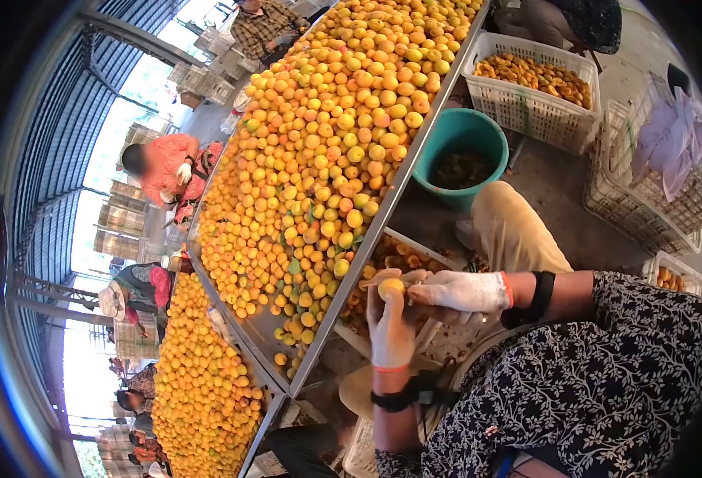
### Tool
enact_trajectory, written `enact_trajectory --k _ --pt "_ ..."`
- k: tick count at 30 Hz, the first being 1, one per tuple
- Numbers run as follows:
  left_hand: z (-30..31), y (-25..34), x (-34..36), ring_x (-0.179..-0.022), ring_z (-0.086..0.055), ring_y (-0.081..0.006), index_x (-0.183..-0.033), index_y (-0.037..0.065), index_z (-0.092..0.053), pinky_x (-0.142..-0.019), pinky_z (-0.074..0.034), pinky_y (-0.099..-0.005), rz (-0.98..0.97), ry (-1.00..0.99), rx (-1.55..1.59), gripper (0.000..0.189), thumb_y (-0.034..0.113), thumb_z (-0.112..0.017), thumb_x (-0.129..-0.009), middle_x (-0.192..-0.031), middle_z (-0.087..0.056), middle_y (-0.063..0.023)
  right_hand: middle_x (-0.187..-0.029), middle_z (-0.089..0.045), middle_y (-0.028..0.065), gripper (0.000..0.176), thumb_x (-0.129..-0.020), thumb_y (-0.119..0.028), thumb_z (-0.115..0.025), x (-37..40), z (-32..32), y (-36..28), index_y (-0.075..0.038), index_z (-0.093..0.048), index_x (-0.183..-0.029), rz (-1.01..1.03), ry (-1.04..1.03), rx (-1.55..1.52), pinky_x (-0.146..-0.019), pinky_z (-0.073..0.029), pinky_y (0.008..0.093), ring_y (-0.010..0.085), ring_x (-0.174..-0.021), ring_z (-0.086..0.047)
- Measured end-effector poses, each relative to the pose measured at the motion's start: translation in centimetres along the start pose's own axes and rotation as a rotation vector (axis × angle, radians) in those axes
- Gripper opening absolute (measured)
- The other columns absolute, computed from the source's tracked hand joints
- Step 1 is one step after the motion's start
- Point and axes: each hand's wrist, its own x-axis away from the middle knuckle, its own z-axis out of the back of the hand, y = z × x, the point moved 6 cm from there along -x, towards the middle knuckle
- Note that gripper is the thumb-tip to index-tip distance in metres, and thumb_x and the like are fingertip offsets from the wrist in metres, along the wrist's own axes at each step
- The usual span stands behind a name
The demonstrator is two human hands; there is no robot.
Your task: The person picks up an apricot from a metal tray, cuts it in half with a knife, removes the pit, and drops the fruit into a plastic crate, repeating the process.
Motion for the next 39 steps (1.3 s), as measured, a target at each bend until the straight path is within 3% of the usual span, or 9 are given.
enact_trajectory --k 4,9,20,22,24,26,30,34,39 --pt "0.9 2.7 0.2 -0.105 -0.059 -0.0163 -0.120 -0.001 -0.052 -0.092 -0.048 -0.0295 0.014 -0.057 -0.361 0.026 0.005 -0.054 -0.095 -0.114 -0.063 -0.0136 -0.060 -0.045 -0.0014 0.047 -0.101 -0.050 -0.040 -0.4 -0.2 0.1 -0.009 -0.053 -0.083 0.104 0.019 0.124 -0.039 -0.034 0.0246 0.0089 -0.046 -0.044" --pt "-0.9 0.5 1.4 -0.110 -0.058 -0.0236 -0.122 0.002 -0.047 -0.098 -0.044 -0.0347 -0.215 0.374 -0.212 0.034 0.029 -0.048 -0.101 -0.118 -0.061 -0.0156 -0.081 -0.062 0.0222 0.034 -0.102 -0.032 -0.041 -1.2 -0.8 -1.3 -0.001 -0.054 -0.103 0.456 0.338 0.630 -0.067 -0.049 0.0446 0.0390 -0.075 -0.062" --pt "-1.0 -0.4 0.4 -0.122 -0.052 -0.0287 -0.137 0.005 -0.036 -0.104 -0.041 -0.0422 -0.181 0.193 0.251 0.055 0.046 -0.043 -0.101 -0.130 -0.055 -0.0171 -0.078 -0.064 0.0162 0.043 -0.102 -0.039 -0.040 -1.2 -1.6 -1.2 0.000 -0.058 -0.105 0.550 0.426 0.594 -0.068 -0.051 0.0400 0.0312 -0.071 -0.063" --pt "-0.1 -0.1 0.5 -0.121 -0.052 -0.0271 -0.140 0.004 -0.036 -0.104 -0.040 -0.0417 -0.054 0.140 0.145 0.057 0.044 -0.046 -0.100 -0.128 -0.056 -0.0152 -0.073 -0.062 0.0124 0.046 -0.102 -0.042 -0.039 -1.0 -1.7 -0.4 0.000 -0.058 -0.106 0.085 0.137 0.083 -0.067 -0.051 0.0399 0.0258 -0.068 -0.061" --pt "1.6 0.7 0.5 -0.114 -0.055 -0.0234 -0.135 0.002 -0.043 -0.101 -0.043 -0.0376 -0.018 0.126 0.081 0.053 0.040 -0.050 -0.100 -0.124 -0.058 -0.0124 -0.071 -0.059 0.0089 0.048 -0.102 -0.045 -0.040 -1.2 -1.3 0.2 0.000 -0.057 -0.101 0.052 0.152 0.127 -0.065 -0.051 0.0399 0.0219 -0.066 -0.058" --pt "2.4 0.9 0.7 -0.108 -0.058 -0.0199 -0.132 0.000 -0.046 -0.096 -0.046 -0.0331 0.038 0.102 -0.147 0.048 0.034 -0.052 -0.100 -0.121 -0.060 -0.0115 -0.072 -0.062 0.0124 0.044 -0.101 -0.043 -0.043 -1.3 -1.3 -1.0 -0.001 -0.056 -0.098 0.428 0.327 0.506 -0.064 -0.051 0.0424 0.0280 -0.066 -0.062" --pt "1.0 -0.2 1.0 -0.108 -0.058 -0.0185 -0.132 -0.001 -0.047 -0.094 -0.046 -0.0314 -0.165 0.353 -0.132 0.044 0.030 -0.050 -0.101 -0.119 -0.061 -0.0122 -0.082 -0.064 0.0238 0.033 -0.099 -0.033 -0.045 -1.4 -1.4 -1.1 -0.001 -0.051 -0.107 0.298 0.509 0.895 -0.066 -0.051 0.0485 0.0410 -0.079 -0.064" --pt "-0.2 -0.2 1.1 -0.112 -0.057 -0.0201 -0.128 -0.001 -0.049 -0.099 -0.042 -0.0328 -0.112 0.337 0.130 0.047 0.038 -0.043 -0.102 -0.122 -0.059 -0.0143 -0.078 -0.064 0.0251 0.036 -0.099 -0.033 -0.043 -3.8 -1.3 1.1 0.001 -0.044 -0.112 0.563 0.408 0.655 -0.063 -0.050 0.0494 0.0427 -0.076 -0.064" --pt "0.6 -0.9 0.5 -0.107 -0.057 -0.0190 -0.118 0.000 -0.051 -0.094 -0.044 -0.0313 -0.200 0.495 -0.053 0.038 0.034 -0.041 -0.103 -0.114 -0.060 -0.0128 -0.083 -0.064 0.0257 0.040 -0.098 -0.035 -0.045 -2.8 -1.9 -1.8 0.004 -0.047 -0.109 0.270 0.562 1.101 -0.067 -0.052 0.0474 0.0428 -0.076 -0.064"
